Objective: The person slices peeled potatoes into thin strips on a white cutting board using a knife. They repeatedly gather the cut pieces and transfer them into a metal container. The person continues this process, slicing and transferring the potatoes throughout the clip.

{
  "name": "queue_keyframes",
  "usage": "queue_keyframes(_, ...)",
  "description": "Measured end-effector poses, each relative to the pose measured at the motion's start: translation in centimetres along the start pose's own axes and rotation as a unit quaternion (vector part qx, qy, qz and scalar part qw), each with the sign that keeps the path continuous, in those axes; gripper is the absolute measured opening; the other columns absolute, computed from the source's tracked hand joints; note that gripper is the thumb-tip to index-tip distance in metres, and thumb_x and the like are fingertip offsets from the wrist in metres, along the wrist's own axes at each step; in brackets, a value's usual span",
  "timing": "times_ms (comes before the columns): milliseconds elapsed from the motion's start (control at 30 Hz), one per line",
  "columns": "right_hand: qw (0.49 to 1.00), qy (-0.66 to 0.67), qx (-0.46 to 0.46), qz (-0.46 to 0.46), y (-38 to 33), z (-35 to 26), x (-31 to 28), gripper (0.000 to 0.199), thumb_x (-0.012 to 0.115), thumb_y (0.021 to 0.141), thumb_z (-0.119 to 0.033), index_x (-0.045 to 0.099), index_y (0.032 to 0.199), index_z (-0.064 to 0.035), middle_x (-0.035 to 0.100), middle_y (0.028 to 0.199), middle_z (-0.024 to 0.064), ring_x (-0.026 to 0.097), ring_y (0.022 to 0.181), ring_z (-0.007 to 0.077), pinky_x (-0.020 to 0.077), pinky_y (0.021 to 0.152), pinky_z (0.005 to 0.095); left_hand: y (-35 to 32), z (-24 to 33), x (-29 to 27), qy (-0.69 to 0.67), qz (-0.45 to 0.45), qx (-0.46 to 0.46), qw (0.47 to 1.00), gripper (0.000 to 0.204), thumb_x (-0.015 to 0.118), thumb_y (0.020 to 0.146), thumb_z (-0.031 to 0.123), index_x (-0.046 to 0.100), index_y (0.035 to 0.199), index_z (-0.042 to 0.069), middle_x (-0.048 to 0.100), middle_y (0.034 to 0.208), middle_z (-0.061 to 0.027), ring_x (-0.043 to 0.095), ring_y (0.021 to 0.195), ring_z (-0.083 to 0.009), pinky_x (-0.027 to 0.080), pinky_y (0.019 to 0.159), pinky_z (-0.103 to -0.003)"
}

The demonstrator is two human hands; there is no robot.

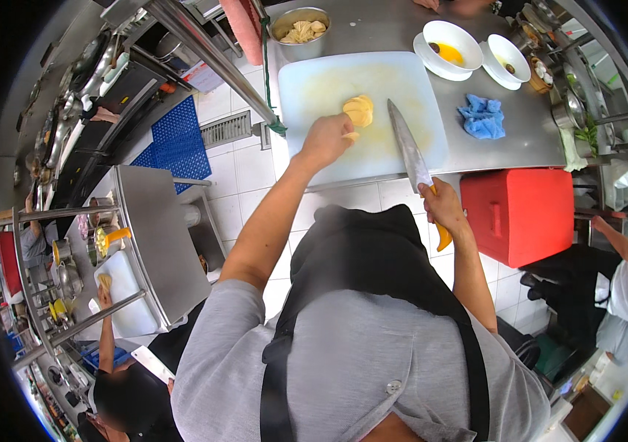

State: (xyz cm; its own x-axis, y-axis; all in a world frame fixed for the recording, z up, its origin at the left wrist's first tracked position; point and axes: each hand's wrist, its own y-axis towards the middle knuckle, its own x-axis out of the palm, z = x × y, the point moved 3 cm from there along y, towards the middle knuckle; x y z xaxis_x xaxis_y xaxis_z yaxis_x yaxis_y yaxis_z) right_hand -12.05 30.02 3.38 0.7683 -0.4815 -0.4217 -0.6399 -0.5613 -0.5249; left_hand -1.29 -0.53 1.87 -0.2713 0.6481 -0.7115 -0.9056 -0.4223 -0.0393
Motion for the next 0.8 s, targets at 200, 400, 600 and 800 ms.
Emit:
queue_keyframes(200, 1.0, -0.028, 0.009, 0.011, -0.6, -0.9, -0.3, 0.036, 0.06, 0.108, -0.032, 0.061, 0.098, 0.0024, 0.06, 0.067, 0.008, 0.058, 0.047, 0.0149, 0.0488, 0.045, 0.0341, 4.6, -0.9, -2.7, 0.015, -0.037, 0.17, 0.985, 0.027, 0.088, 0.076, 0.005, 0.075, 0.099, 0.0, 0.074, 0.092, -0.0139, 0.072, 0.086, -0.0297, 0.059, 0.08, -0.039)
queue_keyframes(400, 0.996, -0.056, -0.073, 0.018, 2.1, -0.9, -1.7, 0.031, 0.063, 0.105, -0.028, 0.061, 0.105, 0.0032, 0.065, 0.072, 0.0142, 0.064, 0.053, 0.0225, 0.0525, 0.052, 0.0377, 3.6, 0.7, -1.2, 0.063, 0.125, 0.15, 0.979, 0.048, 0.085, 0.085, 0.02, 0.073, 0.129, 0.004, 0.063, 0.139, -0.0185, 0.057, 0.131, -0.0393, 0.048, 0.112, -0.045)
queue_keyframes(600, 0.968, -0.14, -0.202, 0.056, 5.7, -3.2, -3.5, 0.038, 0.063, 0.099, -0.02, 0.061, 0.131, 0.0009, 0.072, 0.106, 0.0326, 0.07, 0.103, 0.0504, 0.0556, 0.089, 0.0526, 4.6, 0.3, 4.5, 0.155, 0.172, 0.141, 0.962, 0.066, 0.08, 0.091, 0.03, 0.058, 0.148, 0.003, 0.049, 0.158, -0.022, 0.046, 0.147, -0.0431, 0.041, 0.122, -0.048)
queue_keyframes(800, 0.941, -0.205, -0.268, 0.014, 9.3, -4.2, -4.4, 0.041, 0.066, 0.096, -0.017, 0.06, 0.133, -0.002, 0.072, 0.108, 0.0298, 0.07, 0.102, 0.0492, 0.0547, 0.091, 0.0561, 3.6, 2.3, 4.6, 0.064, 0.184, 0.13, 0.972, 0.061, 0.078, 0.094, 0.022, 0.056, 0.147, 0.001, 0.049, 0.156, -0.0237, 0.046, 0.146, -0.0446, 0.042, 0.121, -0.049)
